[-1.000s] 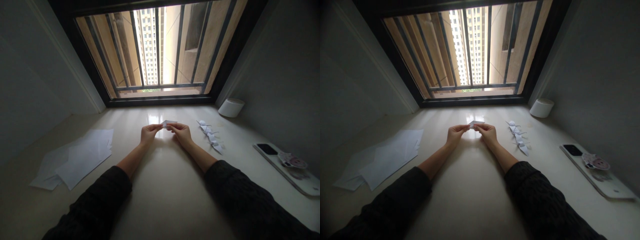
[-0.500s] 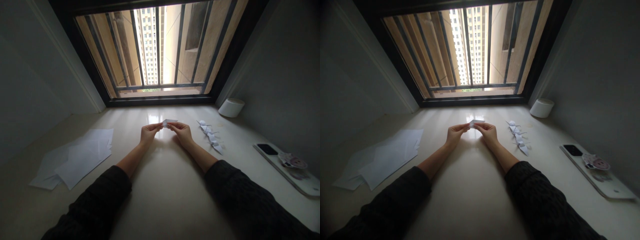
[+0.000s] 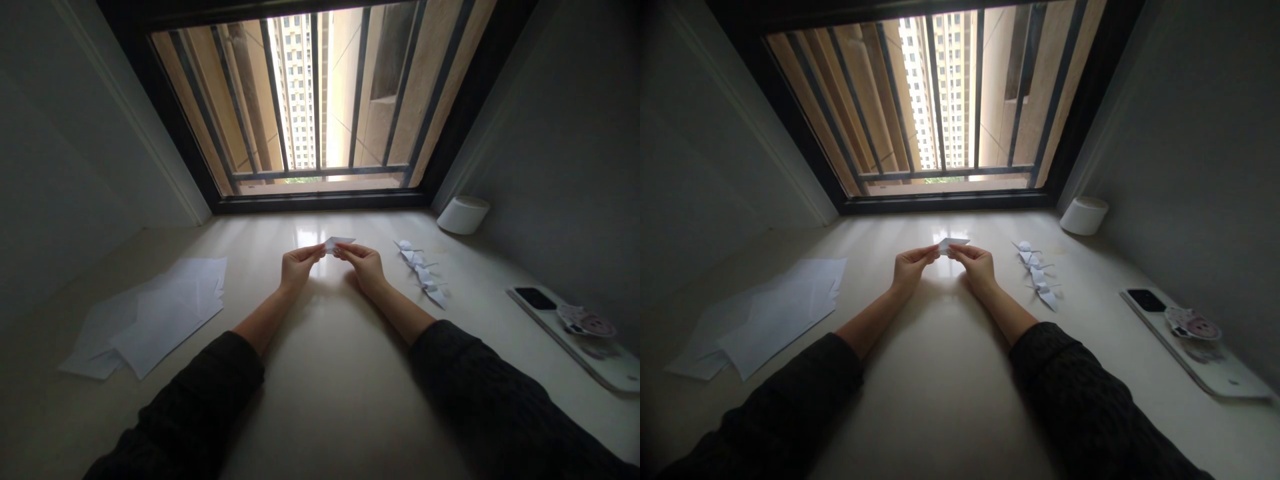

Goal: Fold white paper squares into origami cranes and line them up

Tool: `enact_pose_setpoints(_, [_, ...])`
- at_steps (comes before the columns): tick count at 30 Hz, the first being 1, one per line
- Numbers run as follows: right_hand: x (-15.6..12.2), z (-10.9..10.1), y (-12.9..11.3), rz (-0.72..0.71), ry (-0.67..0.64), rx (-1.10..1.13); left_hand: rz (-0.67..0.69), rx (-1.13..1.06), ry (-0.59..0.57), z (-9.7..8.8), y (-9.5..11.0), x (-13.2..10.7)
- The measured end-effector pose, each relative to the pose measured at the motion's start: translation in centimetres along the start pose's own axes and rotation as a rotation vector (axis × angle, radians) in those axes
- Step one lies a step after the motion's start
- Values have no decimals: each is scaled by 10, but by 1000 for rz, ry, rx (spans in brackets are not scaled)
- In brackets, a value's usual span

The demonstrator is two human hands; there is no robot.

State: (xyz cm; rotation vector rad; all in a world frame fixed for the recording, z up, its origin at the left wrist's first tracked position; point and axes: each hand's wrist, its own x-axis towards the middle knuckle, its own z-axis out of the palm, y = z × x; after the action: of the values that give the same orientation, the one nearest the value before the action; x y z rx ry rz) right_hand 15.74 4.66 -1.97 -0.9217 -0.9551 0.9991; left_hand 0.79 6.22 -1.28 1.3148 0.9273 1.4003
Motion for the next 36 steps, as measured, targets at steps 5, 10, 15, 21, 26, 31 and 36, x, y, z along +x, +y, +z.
enact_pose_setpoints(5, [0,1,-1,21,25,23,-32,-16,-7,1,2,-1])
enact_pose_setpoints(10, [1,0,2,38,13,39,-56,-27,-21,0,0,0])
enact_pose_setpoints(15, [2,-1,3,39,12,45,-89,-61,-41,-3,-2,1])
enact_pose_setpoints(21, [0,0,2,17,14,73,-117,-103,-59,-4,-3,3])
enact_pose_setpoints(26, [1,0,3,12,16,54,-115,-93,-98,-4,-1,3])
enact_pose_setpoints(31, [0,1,0,7,49,36,-121,-76,-80,-4,0,4])
enact_pose_setpoints(36, [-2,2,-2,5,49,-1,-157,23,-164,-4,-4,6])
